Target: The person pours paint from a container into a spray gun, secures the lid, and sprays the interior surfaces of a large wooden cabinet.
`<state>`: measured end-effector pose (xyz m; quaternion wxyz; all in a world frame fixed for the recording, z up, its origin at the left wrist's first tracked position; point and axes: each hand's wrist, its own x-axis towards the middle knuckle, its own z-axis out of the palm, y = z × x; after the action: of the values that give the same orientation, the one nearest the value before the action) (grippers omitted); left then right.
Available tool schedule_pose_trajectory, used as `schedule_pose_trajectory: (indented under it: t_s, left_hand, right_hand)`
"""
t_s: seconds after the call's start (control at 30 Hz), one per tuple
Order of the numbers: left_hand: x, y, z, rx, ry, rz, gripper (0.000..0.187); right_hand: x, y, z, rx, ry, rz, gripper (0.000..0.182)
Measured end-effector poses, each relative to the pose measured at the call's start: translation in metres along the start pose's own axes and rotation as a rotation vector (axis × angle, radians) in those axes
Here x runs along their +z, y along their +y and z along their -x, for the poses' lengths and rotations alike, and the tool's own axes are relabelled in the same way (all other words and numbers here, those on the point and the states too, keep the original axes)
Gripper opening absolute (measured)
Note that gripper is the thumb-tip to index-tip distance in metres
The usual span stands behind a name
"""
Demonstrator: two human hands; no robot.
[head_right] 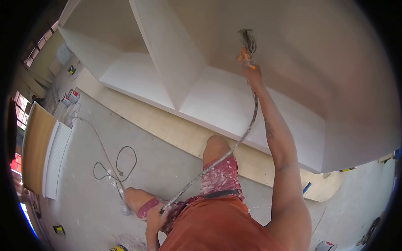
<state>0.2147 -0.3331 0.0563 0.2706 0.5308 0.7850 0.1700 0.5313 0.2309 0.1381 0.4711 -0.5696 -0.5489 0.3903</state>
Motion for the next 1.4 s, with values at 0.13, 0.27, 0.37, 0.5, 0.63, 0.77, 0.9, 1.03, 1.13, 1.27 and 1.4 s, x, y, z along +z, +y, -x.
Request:
schedule_pose_trajectory:
  t_s: [0.13,0.27,0.37,0.5,0.63,0.77,0.9,1.03,1.13,1.27,1.4]
  left_hand:
    - [-0.002,-0.024,0.009,-0.063,0.216,0.101,0.035]
    - [-0.004,-0.059,0.012,-0.063,0.338,0.162,0.027]
    - [-0.007,-0.079,0.015,-0.017,0.398,0.144,0.027]
    - [-0.007,-0.101,0.023,-0.009,0.432,0.151,0.028]
    - [-0.008,-0.112,0.025,0.031,0.597,0.219,0.031]
    - [-0.016,-0.104,0.025,0.023,0.654,0.209,0.040]
    - [-0.016,-0.111,0.026,0.038,0.664,0.182,0.040]
    - [-0.017,-0.109,0.031,0.016,0.678,0.148,0.039]
    - [-0.016,-0.100,0.032,-0.013,0.708,0.181,0.035]
    - [-0.014,-0.111,0.032,-0.004,0.764,0.218,0.026]
    - [-0.018,-0.104,0.030,-0.042,0.767,0.240,0.036]
  right_hand:
    - [-0.003,-0.022,0.073,0.074,-0.089,0.026,0.037]
    - [-0.001,-0.023,0.124,0.170,-0.273,-0.055,0.032]
    - [0.000,-0.028,0.158,0.227,-0.346,-0.075,0.032]
    - [-0.005,-0.025,0.201,0.310,-0.477,-0.067,0.033]
    - [-0.006,-0.039,0.231,0.357,-0.490,-0.188,0.034]
    - [0.004,-0.030,0.236,0.325,-0.475,-0.199,0.033]
    - [0.015,-0.019,0.233,0.356,-0.507,-0.189,0.032]
    - [0.037,0.002,0.229,0.098,-0.212,-0.130,0.036]
    - [0.032,-0.007,0.233,0.138,-0.168,-0.211,0.026]
    - [0.018,-0.013,0.246,0.273,-0.286,-0.234,0.034]
    - [0.030,-0.010,0.256,0.408,-0.471,-0.308,0.030]
